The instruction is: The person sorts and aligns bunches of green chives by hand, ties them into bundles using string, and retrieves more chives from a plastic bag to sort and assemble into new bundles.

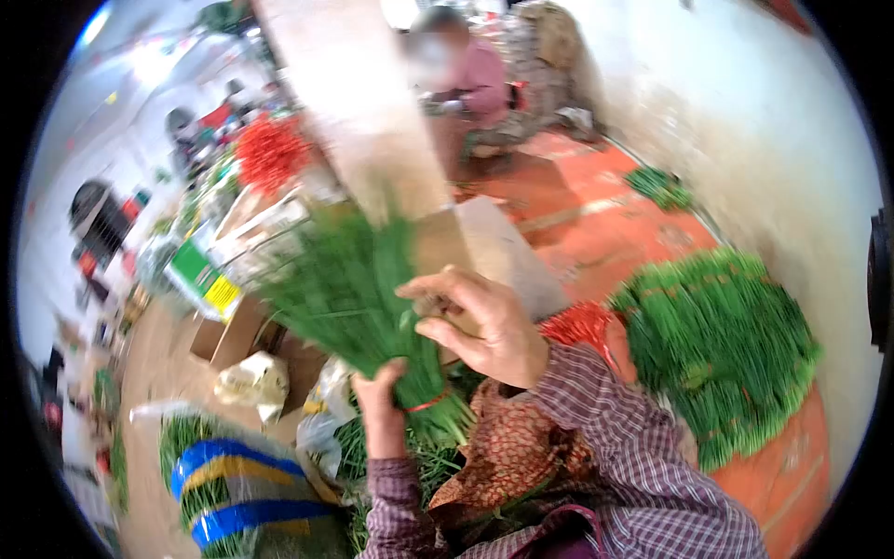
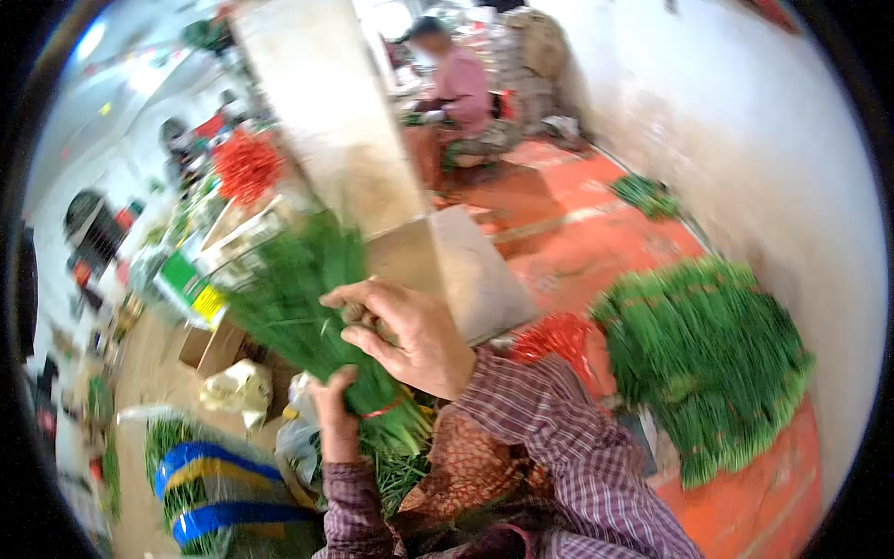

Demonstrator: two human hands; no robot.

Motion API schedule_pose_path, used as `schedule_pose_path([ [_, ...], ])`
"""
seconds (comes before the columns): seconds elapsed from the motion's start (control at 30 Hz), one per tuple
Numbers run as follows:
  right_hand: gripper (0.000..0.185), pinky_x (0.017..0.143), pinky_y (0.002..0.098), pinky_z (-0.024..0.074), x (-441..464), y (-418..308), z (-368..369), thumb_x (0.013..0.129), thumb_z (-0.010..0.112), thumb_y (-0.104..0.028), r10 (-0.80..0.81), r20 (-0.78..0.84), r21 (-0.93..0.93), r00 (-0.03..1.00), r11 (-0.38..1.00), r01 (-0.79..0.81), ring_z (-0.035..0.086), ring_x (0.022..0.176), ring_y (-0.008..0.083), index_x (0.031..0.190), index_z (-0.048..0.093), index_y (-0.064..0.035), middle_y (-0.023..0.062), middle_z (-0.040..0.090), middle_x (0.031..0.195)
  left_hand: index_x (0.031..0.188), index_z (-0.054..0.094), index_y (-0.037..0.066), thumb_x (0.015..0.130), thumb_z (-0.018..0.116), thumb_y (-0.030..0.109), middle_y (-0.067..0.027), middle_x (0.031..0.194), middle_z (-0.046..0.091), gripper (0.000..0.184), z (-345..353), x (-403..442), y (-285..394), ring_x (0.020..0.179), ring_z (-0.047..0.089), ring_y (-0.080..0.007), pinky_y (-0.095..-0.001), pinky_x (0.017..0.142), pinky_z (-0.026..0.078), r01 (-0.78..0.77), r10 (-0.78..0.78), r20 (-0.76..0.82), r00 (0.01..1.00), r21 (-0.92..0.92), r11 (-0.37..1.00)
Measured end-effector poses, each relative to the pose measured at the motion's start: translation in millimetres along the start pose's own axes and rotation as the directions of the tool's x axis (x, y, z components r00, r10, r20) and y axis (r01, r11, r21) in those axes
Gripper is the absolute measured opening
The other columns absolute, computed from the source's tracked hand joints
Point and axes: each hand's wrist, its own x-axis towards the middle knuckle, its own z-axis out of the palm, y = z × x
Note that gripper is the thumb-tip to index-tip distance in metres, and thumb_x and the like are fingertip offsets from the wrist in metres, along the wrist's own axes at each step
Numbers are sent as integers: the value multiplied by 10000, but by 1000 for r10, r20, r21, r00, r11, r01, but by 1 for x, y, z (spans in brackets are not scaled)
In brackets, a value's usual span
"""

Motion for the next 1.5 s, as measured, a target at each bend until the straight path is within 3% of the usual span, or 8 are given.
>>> schedule_pose_path([
  [0.2,654,834,354,475,-79,36,-65,822,712,-213,98,-165,-525,981,834,-172,560,942,239,1370,387,-66,132,523,1166,1440,292,92,816,675,223,-172,1367,417,744,42,-18,39,1179,511,-261,-385,998,467,117,-105,55,993,-306,945],
  [0.3,698,835,342,471,-121,35,-93,854,688,-325,359,-141,-240,923,892,-384,557,958,234,1389,351,-31,146,511,1217,1472,233,136,853,665,176,-157,1402,405,756,65,-34,8,1214,485,-274,-433,987,466,-605,449,413,792,442,662],
  [0.37,750,845,338,466,-144,40,-112,886,648,-388,424,-121,-90,898,896,-435,548,991,218,1418,289,1,164,473,1290,1439,299,119,808,705,294,-163,1349,440,771,110,-19,15,1224,466,-305,-477,949,480,379,-294,301,907,-277,883],
  [0.43,851,898,351,452,-157,37,-134,879,644,-436,613,40,306,789,744,-594,524,1108,238,1454,202,9,194,426,1345,1352,379,5,701,709,294,-185,1266,480,785,152,-32,-8,1138,506,-312,-427,941,478,233,-229,222,948,12,973],
  [0.6,1220,1080,406,326,-178,32,-164,658,844,-444,366,-116,-52,923,926,-374,383,1303,318,1463,69,47,233,346,1411,1267,445,-40,693,717,146,-138,1172,544,662,237,-88,-59,1037,562,-253,-375,932,465,209,-180,568,803,16,978],
  [1.07,1010,780,394,548,-306,-41,-287,582,835,-343,463,-593,-720,659,60,-691,540,991,301,1442,317,-232,187,490,1137,1465,201,35,814,728,341,-158,1423,351,892,321,-123,-134,1316,374,-300,-469,1083,327,435,-429,843,323,270,859],
  [1.33,925,983,525,403,-440,-40,-428,686,824,-273,426,-887,-429,178,-618,-659,424,1214,366,1445,295,-286,116,391,1373,1449,264,-9,859,672,289,-244,1365,449,777,279,-69,-106,1258,476,-332,-428,1046,370,295,-445,764,468,339,893],
  [1.5,651,882,471,486,-454,18,-387,836,686,-338,645,-751,-505,141,-423,-753,533,1104,320,1398,382,-210,109,494,1286,1412,344,-16,856,681,293,-190,1217,576,720,205,-40,-76,1164,551,-268,-383,1000,414,112,-403,669,624,434,894],
])
